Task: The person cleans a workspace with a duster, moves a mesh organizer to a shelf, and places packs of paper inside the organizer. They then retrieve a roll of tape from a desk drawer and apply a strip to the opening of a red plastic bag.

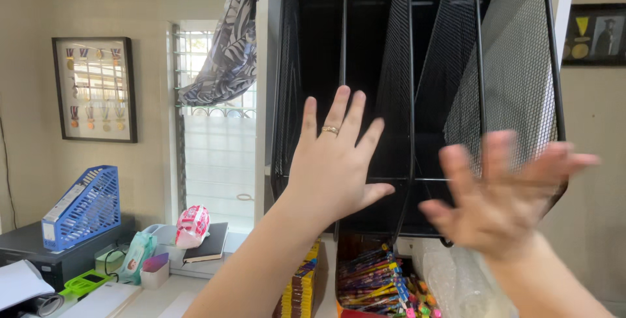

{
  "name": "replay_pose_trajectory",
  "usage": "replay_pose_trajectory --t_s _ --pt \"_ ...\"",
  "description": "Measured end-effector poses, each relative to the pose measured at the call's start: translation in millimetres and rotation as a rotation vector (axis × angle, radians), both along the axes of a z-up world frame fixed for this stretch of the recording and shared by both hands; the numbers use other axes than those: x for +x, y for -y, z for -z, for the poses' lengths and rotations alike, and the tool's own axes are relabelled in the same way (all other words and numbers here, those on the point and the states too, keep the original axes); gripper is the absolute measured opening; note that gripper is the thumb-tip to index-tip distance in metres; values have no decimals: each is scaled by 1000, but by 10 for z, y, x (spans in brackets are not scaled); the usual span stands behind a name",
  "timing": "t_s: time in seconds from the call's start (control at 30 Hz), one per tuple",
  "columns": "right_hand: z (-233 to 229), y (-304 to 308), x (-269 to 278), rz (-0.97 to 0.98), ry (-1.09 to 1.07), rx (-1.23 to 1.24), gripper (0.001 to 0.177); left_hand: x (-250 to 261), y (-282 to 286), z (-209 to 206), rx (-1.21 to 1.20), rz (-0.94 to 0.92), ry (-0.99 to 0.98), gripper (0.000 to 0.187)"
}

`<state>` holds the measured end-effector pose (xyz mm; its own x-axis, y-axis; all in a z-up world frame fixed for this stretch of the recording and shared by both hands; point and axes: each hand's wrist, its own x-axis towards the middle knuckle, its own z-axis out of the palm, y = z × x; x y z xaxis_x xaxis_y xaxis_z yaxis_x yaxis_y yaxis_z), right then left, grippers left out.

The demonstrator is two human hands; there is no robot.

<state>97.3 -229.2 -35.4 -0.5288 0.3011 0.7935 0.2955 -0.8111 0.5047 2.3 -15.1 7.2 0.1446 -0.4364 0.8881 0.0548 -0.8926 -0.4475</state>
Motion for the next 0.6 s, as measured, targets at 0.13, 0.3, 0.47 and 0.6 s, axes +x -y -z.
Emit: replay_pose_trajectory --t_s 0.13,0.3,0.47,0.6 --pt "-224 -389 -332 193 -12 -157 64 136 141 2 -59 -229 119 96" --pt "-428 -469 -458 211 -45 -69 41 459 333 97 -201 -238 366 41" --pt "-667 -458 -212 231 -73 -96 50 659 205 -194 -99 -46 590 22" --pt "-845 -553 37 319 -167 -42 60 1027 118 -411 -140 -277 291 58"
